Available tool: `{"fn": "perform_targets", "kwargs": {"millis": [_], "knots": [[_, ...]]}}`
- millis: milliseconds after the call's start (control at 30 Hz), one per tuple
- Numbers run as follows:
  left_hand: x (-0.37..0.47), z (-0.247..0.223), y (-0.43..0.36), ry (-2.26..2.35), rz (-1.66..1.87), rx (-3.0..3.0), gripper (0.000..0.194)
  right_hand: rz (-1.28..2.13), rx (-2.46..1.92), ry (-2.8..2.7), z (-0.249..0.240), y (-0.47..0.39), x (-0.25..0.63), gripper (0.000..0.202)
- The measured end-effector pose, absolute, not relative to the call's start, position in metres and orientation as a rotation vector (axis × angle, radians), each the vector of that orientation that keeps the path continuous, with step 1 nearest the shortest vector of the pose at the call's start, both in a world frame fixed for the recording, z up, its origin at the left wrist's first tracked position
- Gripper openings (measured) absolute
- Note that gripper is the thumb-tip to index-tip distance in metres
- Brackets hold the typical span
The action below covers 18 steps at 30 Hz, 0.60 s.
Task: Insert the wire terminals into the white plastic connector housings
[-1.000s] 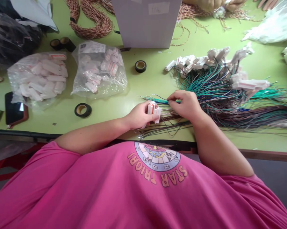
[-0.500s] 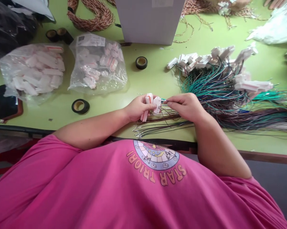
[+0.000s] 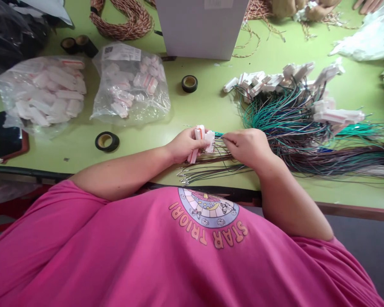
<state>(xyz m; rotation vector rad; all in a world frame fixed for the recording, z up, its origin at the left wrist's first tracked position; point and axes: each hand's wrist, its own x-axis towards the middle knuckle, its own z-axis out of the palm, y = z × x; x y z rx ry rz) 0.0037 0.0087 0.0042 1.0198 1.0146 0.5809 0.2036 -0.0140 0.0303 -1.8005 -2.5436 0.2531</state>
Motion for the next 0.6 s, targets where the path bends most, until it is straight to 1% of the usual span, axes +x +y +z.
{"fn": "perform_targets", "kwargs": {"millis": [233, 467, 600], "knots": [[0.0032, 0.0002, 0.0112, 0.969, 0.617, 0.954, 0.031, 0.014, -1.752, -2.664, 0.0284, -0.0177, 0.1995, 0.031], [0.0015, -0.0031, 0.0127, 0.966, 0.597, 0.955, 0.037, -0.147, -1.639, -2.760, 0.0259, -0.0193, 0.2033, 0.027], [0.0016, -0.0027, 0.0129, 0.970, 0.605, 0.961, 0.032, -0.163, -1.621, -2.781, 0.0249, -0.0198, 0.2021, 0.027]]}}
